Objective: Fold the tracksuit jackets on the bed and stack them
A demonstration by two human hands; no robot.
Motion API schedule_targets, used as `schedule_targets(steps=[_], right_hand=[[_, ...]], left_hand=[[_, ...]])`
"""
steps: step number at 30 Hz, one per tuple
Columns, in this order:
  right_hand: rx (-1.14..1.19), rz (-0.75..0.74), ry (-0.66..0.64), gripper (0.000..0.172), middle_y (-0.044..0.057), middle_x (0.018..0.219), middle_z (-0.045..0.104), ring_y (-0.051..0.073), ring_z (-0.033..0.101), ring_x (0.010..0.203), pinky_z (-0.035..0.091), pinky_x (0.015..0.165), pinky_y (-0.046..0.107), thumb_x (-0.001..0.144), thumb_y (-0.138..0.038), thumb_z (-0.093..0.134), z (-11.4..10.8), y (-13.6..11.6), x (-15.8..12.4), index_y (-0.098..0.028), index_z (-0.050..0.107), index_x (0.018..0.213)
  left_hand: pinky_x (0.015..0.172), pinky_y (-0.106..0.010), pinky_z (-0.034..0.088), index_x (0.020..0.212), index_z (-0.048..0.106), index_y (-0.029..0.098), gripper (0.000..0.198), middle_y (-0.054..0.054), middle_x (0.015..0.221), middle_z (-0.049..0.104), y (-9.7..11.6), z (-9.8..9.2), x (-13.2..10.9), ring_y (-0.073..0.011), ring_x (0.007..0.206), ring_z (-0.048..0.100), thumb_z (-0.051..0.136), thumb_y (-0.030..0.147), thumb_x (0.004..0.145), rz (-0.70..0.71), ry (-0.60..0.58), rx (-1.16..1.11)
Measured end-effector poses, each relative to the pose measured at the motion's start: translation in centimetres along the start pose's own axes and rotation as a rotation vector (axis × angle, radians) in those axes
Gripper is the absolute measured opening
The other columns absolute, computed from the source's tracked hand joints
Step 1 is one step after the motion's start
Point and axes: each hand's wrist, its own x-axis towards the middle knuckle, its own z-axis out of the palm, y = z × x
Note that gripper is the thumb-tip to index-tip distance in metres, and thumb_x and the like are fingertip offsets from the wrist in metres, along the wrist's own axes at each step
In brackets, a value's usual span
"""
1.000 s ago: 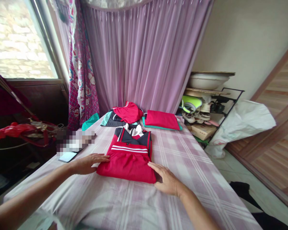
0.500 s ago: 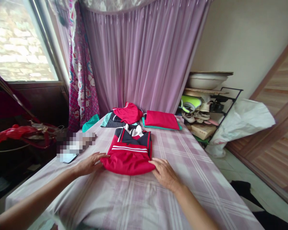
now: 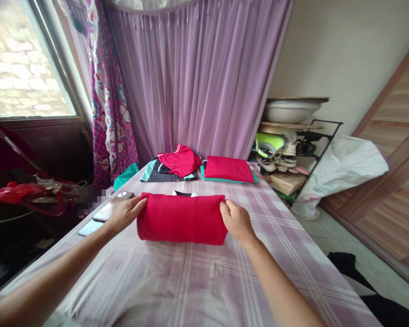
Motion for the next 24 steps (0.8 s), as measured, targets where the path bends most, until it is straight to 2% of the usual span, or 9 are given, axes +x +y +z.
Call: schedule_targets(steps=[3, 6, 9, 12, 14, 16, 19, 21, 24], right_hand=[[-0.037, 0.192, -0.049, 0.042, 0.01, 0.097, 0.074, 0.023, 0.066, 0.093, 0.044, 0.074, 0.029, 0.097, -0.039, 0.028, 2.1, -0.9, 4.7, -0.022, 0.067, 0.099], [-0.034, 0.289, -0.117, 0.044, 0.012, 0.117, 0.07, 0.023, 0.065, 0.105, 0.047, 0.082, 0.03, 0.097, -0.04, 0.035, 5.1, -1.4, 7.1, -0.017, 0.059, 0.126], [-0.106, 0.269, -0.154, 0.05, 0.015, 0.122, 0.068, 0.025, 0.064, 0.108, 0.047, 0.088, 0.035, 0.094, -0.04, 0.046, 8.0, -1.0, 6.4, -0.015, 0.051, 0.137], [-0.224, 0.182, -0.091, 0.048, 0.017, 0.13, 0.062, 0.028, 0.059, 0.116, 0.044, 0.095, 0.042, 0.096, -0.037, 0.042, 9.4, -0.7, 5.0, -0.017, 0.051, 0.138], [-0.249, 0.136, -0.013, 0.047, 0.019, 0.142, 0.053, 0.03, 0.051, 0.126, 0.04, 0.1, 0.047, 0.096, -0.036, 0.041, 9.3, -1.4, 4.9, -0.017, 0.051, 0.138], [-0.222, 0.075, 0.052, 0.048, 0.018, 0.15, 0.044, 0.031, 0.041, 0.136, 0.035, 0.105, 0.051, 0.097, -0.035, 0.039, 9.0, -2.8, 5.7, -0.018, 0.05, 0.141], [-0.136, -0.073, 0.096, 0.049, 0.013, 0.156, 0.038, 0.027, 0.032, 0.142, 0.028, 0.111, 0.052, 0.099, -0.033, 0.031, 9.1, -5.7, 7.3, -0.022, 0.045, 0.145], [-0.112, -0.124, 0.05, 0.05, 0.01, 0.156, 0.038, 0.026, 0.03, 0.144, 0.024, 0.114, 0.052, 0.1, -0.034, 0.028, 10.1, -7.1, 8.1, -0.024, 0.043, 0.147], [-0.136, -0.066, -0.155, 0.05, 0.011, 0.152, 0.046, 0.027, 0.035, 0.141, 0.019, 0.115, 0.054, 0.101, -0.036, 0.028, 12.4, -7.1, 8.0, -0.023, 0.047, 0.145]], left_hand=[[0.08, -0.031, 0.044, 0.089, 0.066, 0.018, 0.051, -0.009, 0.089, 0.072, 1.1, 1.0, 5.0, -0.0267, 0.095, 0.066, 0.028, 0.052, 0.093, -0.185, 0.022, 0.006], [0.084, -0.033, 0.046, 0.112, 0.064, 0.011, 0.056, -0.017, 0.108, 0.071, 1.2, 3.5, 8.1, -0.0296, 0.105, 0.066, 0.028, 0.051, 0.095, -0.275, 0.009, -0.012], [0.092, -0.037, 0.045, 0.139, 0.046, 0.008, 0.064, -0.022, 0.126, 0.064, 0.5, 6.5, 8.1, -0.0332, 0.116, 0.063, 0.046, 0.051, 0.09, -0.291, -0.043, 0.028], [0.101, -0.043, 0.041, 0.148, 0.033, 0.009, 0.068, -0.025, 0.138, 0.055, 0.1, 8.2, 6.8, -0.0342, 0.125, 0.056, 0.046, 0.046, 0.092, -0.224, -0.043, 0.166], [0.105, -0.047, 0.038, 0.147, 0.036, 0.01, 0.062, -0.026, 0.147, 0.045, 0.8, 8.4, 6.5, -0.0355, 0.132, 0.049, 0.044, 0.042, 0.094, -0.155, 0.027, 0.274], [0.11, -0.051, 0.033, 0.143, 0.043, 0.015, 0.054, -0.021, 0.155, 0.037, 2.1, 8.2, 6.8, -0.0354, 0.14, 0.039, 0.042, 0.037, 0.095, -0.063, 0.099, 0.346], [0.117, -0.055, 0.022, 0.137, 0.054, 0.023, 0.045, -0.012, 0.154, 0.043, 4.1, 8.8, 8.2, -0.0315, 0.145, 0.032, 0.035, 0.033, 0.097, 0.075, 0.14, 0.379], [0.118, -0.056, 0.017, 0.137, 0.055, 0.024, 0.045, -0.009, 0.151, 0.048, 4.6, 10.0, 9.0, -0.0308, 0.144, 0.033, 0.033, 0.033, 0.098, 0.105, 0.106, 0.384], [0.117, -0.058, 0.02, 0.141, 0.051, 0.025, 0.048, -0.008, 0.152, 0.046, 4.0, 12.3, 9.4, -0.0312, 0.144, 0.034, 0.033, 0.037, 0.099, 0.038, 0.004, 0.348]])
